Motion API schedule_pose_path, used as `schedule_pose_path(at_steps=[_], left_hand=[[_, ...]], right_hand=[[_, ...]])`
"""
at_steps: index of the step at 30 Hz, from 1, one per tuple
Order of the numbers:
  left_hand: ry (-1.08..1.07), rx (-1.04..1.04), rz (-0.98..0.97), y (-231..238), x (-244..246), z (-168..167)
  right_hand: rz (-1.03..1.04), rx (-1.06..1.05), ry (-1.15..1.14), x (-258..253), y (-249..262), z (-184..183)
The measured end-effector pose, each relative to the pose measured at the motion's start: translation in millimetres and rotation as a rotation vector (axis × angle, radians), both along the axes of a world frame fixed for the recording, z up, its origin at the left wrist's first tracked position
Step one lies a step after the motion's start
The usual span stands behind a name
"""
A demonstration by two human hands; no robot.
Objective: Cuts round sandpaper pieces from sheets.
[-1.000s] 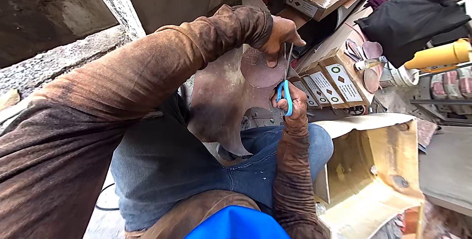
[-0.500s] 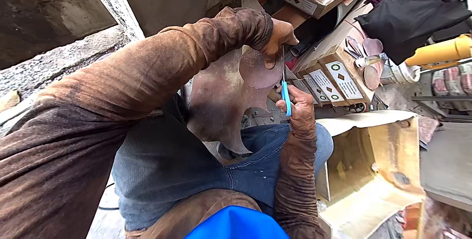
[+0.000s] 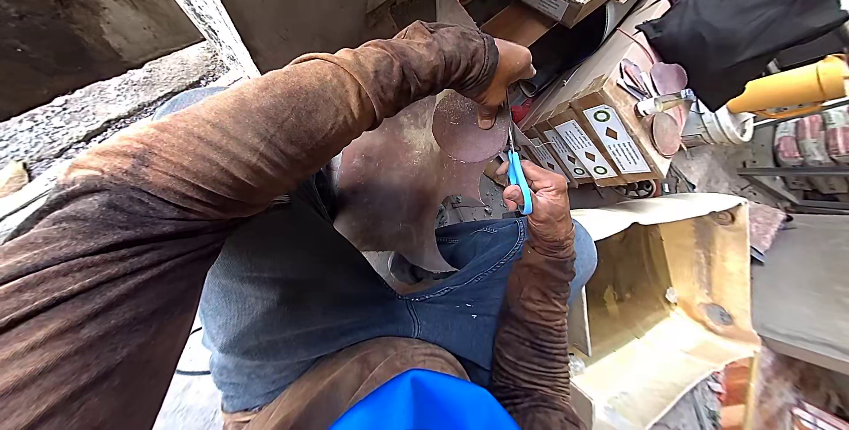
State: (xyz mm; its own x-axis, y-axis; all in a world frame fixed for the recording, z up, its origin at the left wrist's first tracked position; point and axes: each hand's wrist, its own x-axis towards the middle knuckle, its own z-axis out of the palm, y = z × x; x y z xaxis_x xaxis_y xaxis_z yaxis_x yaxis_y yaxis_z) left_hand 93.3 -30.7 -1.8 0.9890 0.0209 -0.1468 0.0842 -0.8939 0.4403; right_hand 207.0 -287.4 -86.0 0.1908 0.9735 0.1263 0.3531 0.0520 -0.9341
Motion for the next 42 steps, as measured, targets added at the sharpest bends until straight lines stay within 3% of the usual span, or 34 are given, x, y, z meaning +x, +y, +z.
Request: schedule_pose_path(at_steps=[10, 15, 17, 20, 22, 30, 37, 42], left_hand=[[-0.038, -0.148, 0.035, -2, -6, 8], [-0.055, -0.16, 0.024, 9, -10, 13], [-0.07, -0.178, 0.047, 19, -16, 17], [-0.075, -0.192, 0.04, 19, -22, 21], [-0.073, -0.188, 0.019, 12, -18, 21], [-0.114, -0.259, -0.07, -13, 4, 15], [-0.198, 0.109, -0.093, -24, 32, -5], [-0.494, 0.098, 0.077, -43, 40, -47]], right_hand=[[0.042, -0.064, -0.088, 2, 4, -8], [0.074, -0.353, -0.043, -1, -14, -8], [-0.022, -0.27, -0.016, 0, -31, -10], [-0.259, 0.115, 0.158, -10, -37, -8], [-0.42, 0.229, 0.262, -23, -24, -4], [-0.622, 0.288, 0.541, -70, 36, -16], [-0.852, 0.225, 0.345, -50, 43, -21], [-0.936, 0.239, 0.327, -21, 40, -32]])
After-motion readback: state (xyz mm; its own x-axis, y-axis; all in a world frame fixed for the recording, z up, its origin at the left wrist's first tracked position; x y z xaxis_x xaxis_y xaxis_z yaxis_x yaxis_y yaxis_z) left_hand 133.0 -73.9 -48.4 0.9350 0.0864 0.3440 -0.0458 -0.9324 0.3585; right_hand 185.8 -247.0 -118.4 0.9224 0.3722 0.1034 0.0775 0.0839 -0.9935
